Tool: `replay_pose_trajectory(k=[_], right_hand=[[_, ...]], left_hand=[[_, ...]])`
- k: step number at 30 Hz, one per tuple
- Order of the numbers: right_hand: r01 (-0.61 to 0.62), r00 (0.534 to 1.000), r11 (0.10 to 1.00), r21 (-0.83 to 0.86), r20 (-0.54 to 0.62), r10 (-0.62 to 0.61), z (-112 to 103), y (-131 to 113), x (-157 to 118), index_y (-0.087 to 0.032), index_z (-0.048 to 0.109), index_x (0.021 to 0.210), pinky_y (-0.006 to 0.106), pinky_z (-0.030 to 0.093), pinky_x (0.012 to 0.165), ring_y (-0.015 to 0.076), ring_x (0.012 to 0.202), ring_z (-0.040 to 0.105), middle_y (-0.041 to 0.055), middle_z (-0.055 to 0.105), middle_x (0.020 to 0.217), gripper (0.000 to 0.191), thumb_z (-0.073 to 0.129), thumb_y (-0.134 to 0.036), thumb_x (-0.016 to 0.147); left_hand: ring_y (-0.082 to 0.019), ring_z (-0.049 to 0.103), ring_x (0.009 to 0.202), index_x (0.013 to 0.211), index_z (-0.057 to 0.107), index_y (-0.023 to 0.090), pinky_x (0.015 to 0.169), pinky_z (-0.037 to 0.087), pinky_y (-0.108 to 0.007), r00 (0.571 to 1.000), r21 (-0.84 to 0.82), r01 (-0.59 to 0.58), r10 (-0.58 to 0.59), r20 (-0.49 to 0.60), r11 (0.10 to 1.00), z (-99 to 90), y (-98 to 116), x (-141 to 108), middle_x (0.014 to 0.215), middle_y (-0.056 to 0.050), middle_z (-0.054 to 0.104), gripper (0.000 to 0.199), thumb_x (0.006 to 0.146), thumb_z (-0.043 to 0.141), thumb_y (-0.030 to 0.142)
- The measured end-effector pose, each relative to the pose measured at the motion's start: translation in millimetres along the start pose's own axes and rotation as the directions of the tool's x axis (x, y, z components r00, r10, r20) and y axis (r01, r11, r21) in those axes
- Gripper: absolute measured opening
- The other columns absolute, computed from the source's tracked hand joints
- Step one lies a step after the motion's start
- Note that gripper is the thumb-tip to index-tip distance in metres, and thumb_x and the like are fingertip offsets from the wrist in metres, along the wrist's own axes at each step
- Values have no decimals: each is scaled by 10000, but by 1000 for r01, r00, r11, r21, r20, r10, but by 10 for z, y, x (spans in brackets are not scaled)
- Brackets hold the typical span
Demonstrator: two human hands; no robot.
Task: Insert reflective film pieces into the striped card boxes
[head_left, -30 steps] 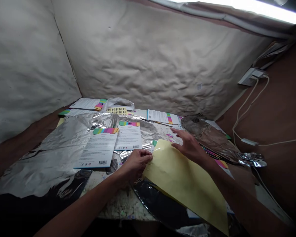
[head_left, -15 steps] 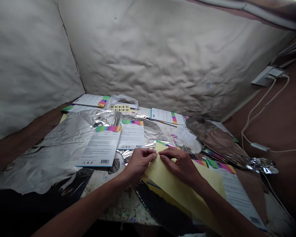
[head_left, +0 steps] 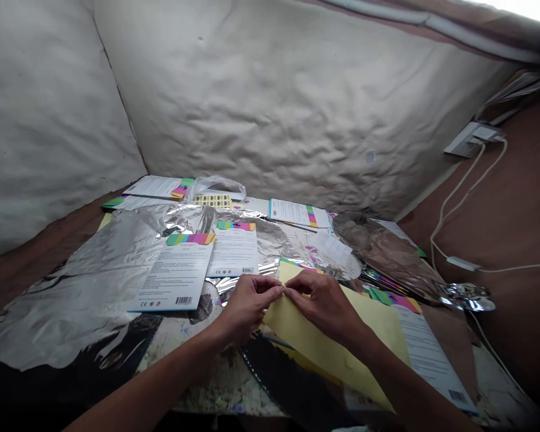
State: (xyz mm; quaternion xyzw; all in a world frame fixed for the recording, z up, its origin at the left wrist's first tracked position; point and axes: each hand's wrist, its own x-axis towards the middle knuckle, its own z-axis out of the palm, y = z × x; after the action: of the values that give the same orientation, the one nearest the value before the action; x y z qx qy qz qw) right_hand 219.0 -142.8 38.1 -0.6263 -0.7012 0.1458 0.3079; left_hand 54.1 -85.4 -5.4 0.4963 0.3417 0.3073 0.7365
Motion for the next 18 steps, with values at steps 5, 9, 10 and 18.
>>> replay_pose_trajectory(k=[5, 9, 10, 18], right_hand=[[-115, 993, 985, 131, 29, 112, -87, -19, -174, -219, 739, 751, 235, 454, 569, 141, 635, 649, -9, 726, 717, 152, 623, -156, 826], [-123, 987, 961, 250, -73, 145, -168, 53, -460, -194, 715, 769, 223, 464, 610, 131, 678, 632, -4, 704, 746, 107, 634, -174, 836], [-123, 980, 955, 270, -117, 160, -213, 120, -538, -190, 709, 771, 224, 471, 616, 135, 691, 633, 0, 698, 751, 102, 635, -189, 842], [-342, 766, 940, -13, -583, 271, -955, 1443, -1211, -171, 686, 811, 275, 545, 660, 189, 726, 689, 54, 718, 798, 206, 623, -354, 879]], left_hand=[[-135, 579, 628, 879, 760, 132, 569, 415, -223, 990, 24, 43, -46, 132, 999, 3, -55, -32, 729, -41, 700, 321, 677, 815, 374], [-161, 605, 690, 834, 764, 141, 629, 441, -238, 964, 168, 99, -137, 229, 981, 12, -60, -51, 758, -48, 721, 314, 652, 827, 389], [-170, 611, 700, 829, 764, 143, 635, 447, -245, 954, 208, 111, -162, 250, 972, 14, -65, -51, 767, -55, 725, 325, 657, 820, 412], [-189, 629, 690, 783, 753, 173, 621, 469, -246, 929, 296, 186, -266, 257, 937, 58, -122, -51, 746, -48, 724, 365, 644, 803, 508]])
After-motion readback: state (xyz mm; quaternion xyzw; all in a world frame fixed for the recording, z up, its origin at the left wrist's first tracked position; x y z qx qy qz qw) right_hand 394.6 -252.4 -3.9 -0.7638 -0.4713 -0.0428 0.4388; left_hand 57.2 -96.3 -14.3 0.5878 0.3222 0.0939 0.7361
